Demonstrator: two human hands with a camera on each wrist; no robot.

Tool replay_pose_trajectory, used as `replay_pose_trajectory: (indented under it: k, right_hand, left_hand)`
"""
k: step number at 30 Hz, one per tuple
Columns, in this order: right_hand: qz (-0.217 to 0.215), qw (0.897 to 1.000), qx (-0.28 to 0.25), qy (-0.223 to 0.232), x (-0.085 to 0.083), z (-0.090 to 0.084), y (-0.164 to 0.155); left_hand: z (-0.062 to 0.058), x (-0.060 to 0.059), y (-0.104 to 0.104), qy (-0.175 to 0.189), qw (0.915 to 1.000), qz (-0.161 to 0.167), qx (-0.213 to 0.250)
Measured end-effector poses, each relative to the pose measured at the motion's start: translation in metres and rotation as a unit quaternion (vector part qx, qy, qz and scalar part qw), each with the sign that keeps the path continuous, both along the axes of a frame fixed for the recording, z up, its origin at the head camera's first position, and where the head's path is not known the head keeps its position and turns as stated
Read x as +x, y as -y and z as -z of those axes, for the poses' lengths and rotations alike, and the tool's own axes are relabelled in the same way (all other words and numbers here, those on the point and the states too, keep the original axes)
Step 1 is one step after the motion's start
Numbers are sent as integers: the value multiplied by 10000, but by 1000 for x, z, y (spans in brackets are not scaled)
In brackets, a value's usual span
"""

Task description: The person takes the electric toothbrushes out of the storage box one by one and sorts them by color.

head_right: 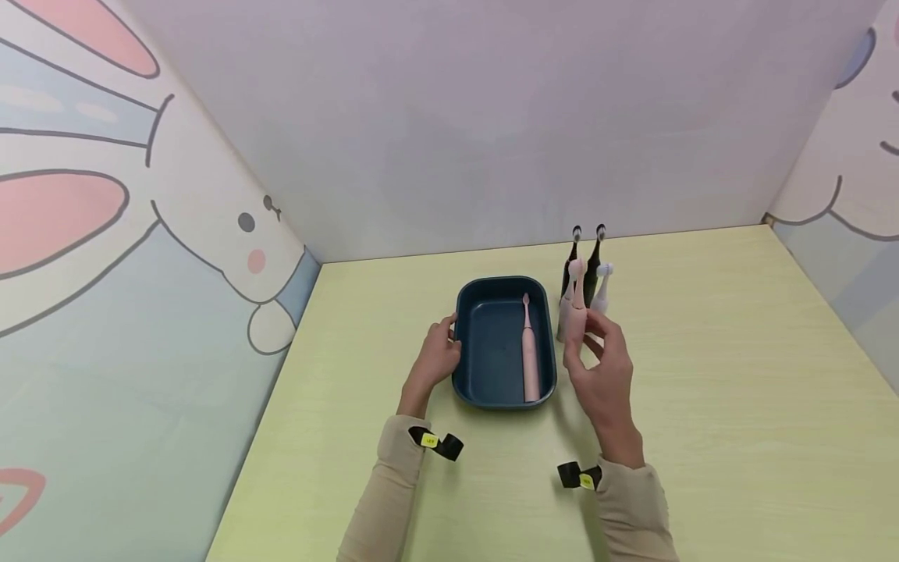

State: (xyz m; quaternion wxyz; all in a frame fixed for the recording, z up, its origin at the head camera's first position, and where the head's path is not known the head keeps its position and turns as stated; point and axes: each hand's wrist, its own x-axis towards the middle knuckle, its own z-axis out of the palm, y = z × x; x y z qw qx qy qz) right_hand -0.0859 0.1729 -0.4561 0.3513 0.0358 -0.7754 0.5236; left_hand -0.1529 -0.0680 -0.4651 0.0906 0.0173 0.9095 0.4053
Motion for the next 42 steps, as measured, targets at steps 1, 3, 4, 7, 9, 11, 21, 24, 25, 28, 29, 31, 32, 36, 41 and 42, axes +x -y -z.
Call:
replay_pose_trajectory:
  k: [1, 3, 4, 7, 9, 11, 21, 24, 25, 28, 29, 31, 32, 36, 41, 42]
  right_hand:
    - [15, 10000, 42, 43, 0, 2, -1]
    - [30, 9998, 89, 146, 1, 8, -3]
    - [8, 9998, 80, 204, 1, 11, -4]
    - [-51, 9994, 12, 356, 1, 22, -7]
    - [-82, 9989, -11, 454, 1, 28, -7]
    - [-103, 9984, -11, 565, 1, 33, -7]
    - [-120, 9962, -21, 858, -2, 51, -8]
    - [-136, 9963, 21, 845, -2, 52, -8]
    - [-133, 9963, 49, 842, -2, 52, -7]
    - [-110, 9967, 136, 794, -1, 53, -7]
    - [-108, 9968, 160, 773, -1, 54, -7]
    - [-103, 9970, 226, 736, 0, 54, -6]
    - [-116, 9971, 241, 711, 0, 54, -6]
    - [-137, 9974, 341, 622, 0, 55, -6]
    - [-152, 9973, 462, 557, 1, 55, -7]
    - [-143, 9972, 475, 564, 2, 55, -7]
  left_hand:
    - [0, 0, 0, -2, 10000, 3, -2]
    - [0, 0, 0, 3, 10000, 7, -12]
    - [0, 0, 0, 1, 10000, 3, -15]
    - [1, 0, 0, 3, 10000, -12, -25]
    - [1, 0, 0, 21, 10000, -21, -32]
    - [1, 0, 0, 23, 10000, -20, -33]
    - [1, 1, 0, 36, 10000, -3, 6]
    - [1, 1, 0, 8, 10000, 18, -24]
    - [0, 1, 0, -10, 10000, 19, -27]
    - [1, 1, 0, -35, 10000, 16, -34]
    - [1, 1, 0, -36, 10000, 9, -31]
    - [2, 1, 0, -34, 10000, -8, -17]
    - [2, 1, 0, -25, 10000, -12, -17]
    - [2, 1, 0, -10, 10000, -30, -13]
    - [2, 1, 0, -10, 10000, -54, -11]
    - [2, 1, 0, -8, 10000, -51, -11]
